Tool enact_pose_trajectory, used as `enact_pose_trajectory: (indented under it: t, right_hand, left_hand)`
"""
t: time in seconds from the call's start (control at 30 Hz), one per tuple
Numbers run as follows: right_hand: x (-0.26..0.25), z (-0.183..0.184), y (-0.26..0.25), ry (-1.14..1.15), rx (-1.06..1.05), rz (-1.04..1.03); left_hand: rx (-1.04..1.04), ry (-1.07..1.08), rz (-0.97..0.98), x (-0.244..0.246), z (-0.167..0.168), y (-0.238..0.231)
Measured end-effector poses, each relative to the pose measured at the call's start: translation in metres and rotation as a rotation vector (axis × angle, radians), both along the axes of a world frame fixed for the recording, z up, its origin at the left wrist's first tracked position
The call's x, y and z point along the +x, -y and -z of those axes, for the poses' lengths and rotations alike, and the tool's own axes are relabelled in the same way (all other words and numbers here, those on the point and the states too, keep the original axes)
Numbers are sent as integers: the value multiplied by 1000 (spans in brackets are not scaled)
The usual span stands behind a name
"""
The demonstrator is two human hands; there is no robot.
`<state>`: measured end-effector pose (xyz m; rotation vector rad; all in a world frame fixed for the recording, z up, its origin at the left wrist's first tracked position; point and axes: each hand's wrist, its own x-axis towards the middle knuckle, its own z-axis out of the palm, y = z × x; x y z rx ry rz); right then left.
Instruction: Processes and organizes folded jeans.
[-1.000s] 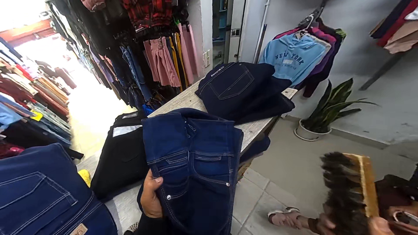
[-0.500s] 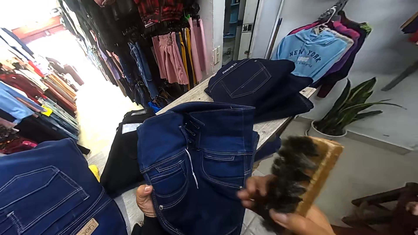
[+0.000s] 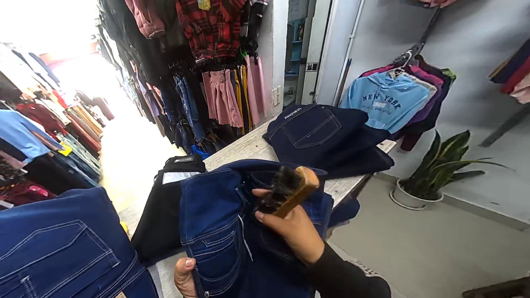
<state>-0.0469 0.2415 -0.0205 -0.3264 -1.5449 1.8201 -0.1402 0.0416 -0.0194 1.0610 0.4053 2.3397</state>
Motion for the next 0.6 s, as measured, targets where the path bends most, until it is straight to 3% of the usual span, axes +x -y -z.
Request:
enact_pose_trajectory:
  t: [0.07, 0.17, 0.3, 0.47, 0.6]
  right_hand:
    - [11, 15, -8, -234, -189, -87]
    - [37, 40, -17, -580, -526, -388]
    - [56, 70, -18, -839, -633, -655]
    - [65, 77, -13, -883, -704, -673]
    - [68, 83, -12, -851, -690, -634]
  left_hand:
    - [-16, 32, -15, -2, -1, 0]
    - [-39, 102, -52, -4, -1, 1]
    - [-85, 182, -140, -6, -2, 0]
    - [-330, 410, -315, 7, -23, 3]
    - [-748, 171, -678, 11, -29, 4]
